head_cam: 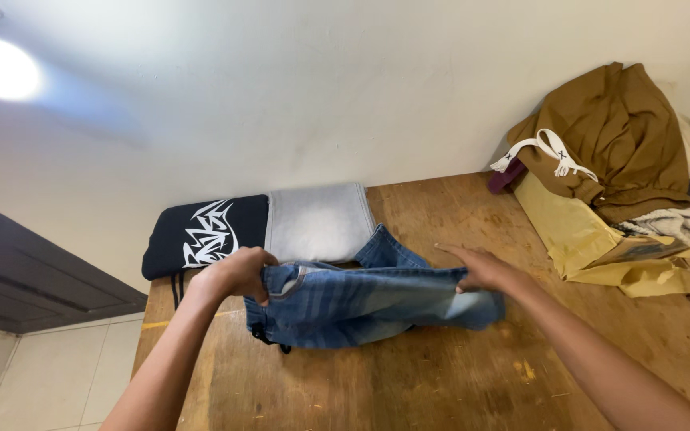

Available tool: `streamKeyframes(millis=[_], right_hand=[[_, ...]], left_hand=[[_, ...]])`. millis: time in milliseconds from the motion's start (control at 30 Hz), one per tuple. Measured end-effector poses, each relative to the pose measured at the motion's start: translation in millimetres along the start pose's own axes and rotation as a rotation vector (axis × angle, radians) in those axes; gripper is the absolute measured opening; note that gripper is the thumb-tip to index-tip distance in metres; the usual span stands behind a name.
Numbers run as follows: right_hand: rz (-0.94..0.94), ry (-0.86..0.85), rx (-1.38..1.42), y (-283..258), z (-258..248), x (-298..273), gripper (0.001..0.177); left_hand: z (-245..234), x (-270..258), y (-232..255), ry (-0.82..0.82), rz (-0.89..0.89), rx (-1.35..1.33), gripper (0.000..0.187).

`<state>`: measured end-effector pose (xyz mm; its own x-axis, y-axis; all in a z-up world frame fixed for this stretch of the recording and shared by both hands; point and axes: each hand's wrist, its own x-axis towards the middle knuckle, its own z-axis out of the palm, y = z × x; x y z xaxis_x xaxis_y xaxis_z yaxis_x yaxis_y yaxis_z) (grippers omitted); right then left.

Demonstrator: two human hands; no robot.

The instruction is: The person folds three garments on a wooden table: a light gray pair of trousers, a pair of blue jeans, and a pair of brown trousers. Each item is smoothed, folded in half lengthwise, then folded into a compact rectangle and placed in a neat stack.

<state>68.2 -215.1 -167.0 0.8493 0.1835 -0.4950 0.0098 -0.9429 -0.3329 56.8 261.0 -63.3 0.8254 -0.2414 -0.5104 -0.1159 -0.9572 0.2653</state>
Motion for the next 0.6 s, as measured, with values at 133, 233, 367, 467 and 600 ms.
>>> streamKeyframes(millis=[133, 233, 367, 467, 600], right_hand=[[-0.088, -0.015, -0.227, -10.5, 48.5, 37.9, 0.112], [-0.127, -0.016, -0.285, -1.7, 86.5, 62.4, 0.097], [-0.241, 0.074, -0.174, 35.3, 103.5, 74.3, 0.060], [-0.148, -0.046, -0.086, 40.8, 80.6, 76.8, 0.035], [-0.079, 0.107, -0.006, 25.8, -14.0, 49.4, 0.019]], left_hand=[[33.0, 8.8, -14.9, -0.112, -0.053, 0.128, 0.076], [50.6, 12.5, -30.0, -0.126, -0.078, 0.083, 0.064], [56.4, 12.0, -40.1, -0.106, -0.038, 0.015, 0.057], [37.9, 3.7, -39.9, -0.062, 0.009, -0.059, 0.042], [-11.6, -21.9, -30.8, 0.269, 0.143, -0.173, 0.022]])
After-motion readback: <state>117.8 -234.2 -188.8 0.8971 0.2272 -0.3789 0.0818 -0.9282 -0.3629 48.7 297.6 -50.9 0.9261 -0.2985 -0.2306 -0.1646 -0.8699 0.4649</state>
